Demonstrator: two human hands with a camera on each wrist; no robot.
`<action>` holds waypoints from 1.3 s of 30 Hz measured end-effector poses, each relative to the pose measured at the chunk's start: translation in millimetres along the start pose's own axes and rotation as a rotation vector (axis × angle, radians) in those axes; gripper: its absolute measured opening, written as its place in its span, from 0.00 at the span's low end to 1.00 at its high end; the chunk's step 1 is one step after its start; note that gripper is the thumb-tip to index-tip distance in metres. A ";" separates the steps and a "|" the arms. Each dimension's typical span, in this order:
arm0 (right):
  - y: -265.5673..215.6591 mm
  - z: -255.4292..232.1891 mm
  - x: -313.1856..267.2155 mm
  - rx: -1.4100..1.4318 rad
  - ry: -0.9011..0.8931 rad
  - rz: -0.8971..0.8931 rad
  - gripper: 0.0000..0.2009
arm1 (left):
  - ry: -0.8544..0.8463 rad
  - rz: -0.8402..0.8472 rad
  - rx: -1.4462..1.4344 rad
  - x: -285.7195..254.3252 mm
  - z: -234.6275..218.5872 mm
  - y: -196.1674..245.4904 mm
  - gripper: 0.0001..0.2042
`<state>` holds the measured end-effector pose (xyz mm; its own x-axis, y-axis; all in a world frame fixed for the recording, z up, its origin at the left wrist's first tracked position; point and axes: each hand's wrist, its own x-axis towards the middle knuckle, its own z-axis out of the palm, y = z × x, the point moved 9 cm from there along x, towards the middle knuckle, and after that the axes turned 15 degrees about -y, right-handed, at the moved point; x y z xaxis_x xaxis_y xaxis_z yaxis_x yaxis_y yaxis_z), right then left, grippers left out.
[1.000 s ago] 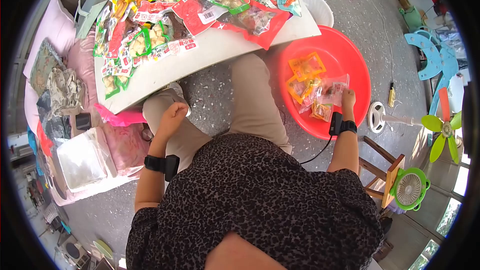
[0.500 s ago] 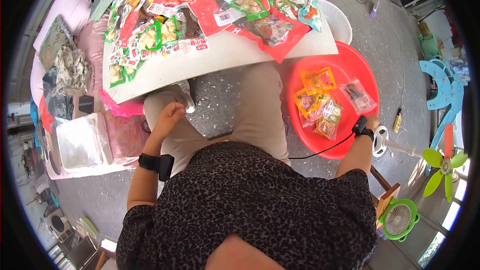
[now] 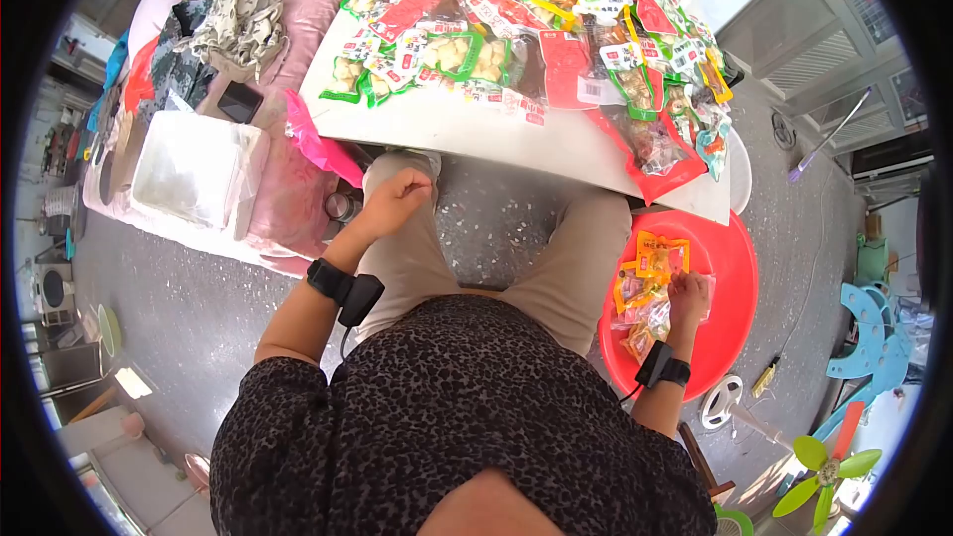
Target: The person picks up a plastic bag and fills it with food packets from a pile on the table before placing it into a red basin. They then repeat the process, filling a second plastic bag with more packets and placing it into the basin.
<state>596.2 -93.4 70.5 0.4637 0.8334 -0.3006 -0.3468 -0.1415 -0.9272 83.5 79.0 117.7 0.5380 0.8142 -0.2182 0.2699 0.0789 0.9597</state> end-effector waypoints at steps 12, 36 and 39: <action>-12.3 250.2 -35.2 -1.214 -0.411 -0.852 0.11 | 0.951 0.062 0.881 -131.2 -168.0 61.8 0.10; -9.9 261.0 -34.0 -1.220 -0.472 -0.886 0.08 | 1.132 -0.377 0.914 -221.8 -305.8 15.4 0.15; -7.1 261.4 -19.2 -0.958 -0.555 -0.634 0.07 | 1.045 -0.156 0.756 -185.8 -257.1 64.3 0.14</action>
<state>376.7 31.2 141.2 -0.1503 0.9738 0.1708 0.6412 0.2275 -0.7329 -204.3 80.7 265.6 -0.3208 0.9132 0.2514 0.8380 0.1499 0.5247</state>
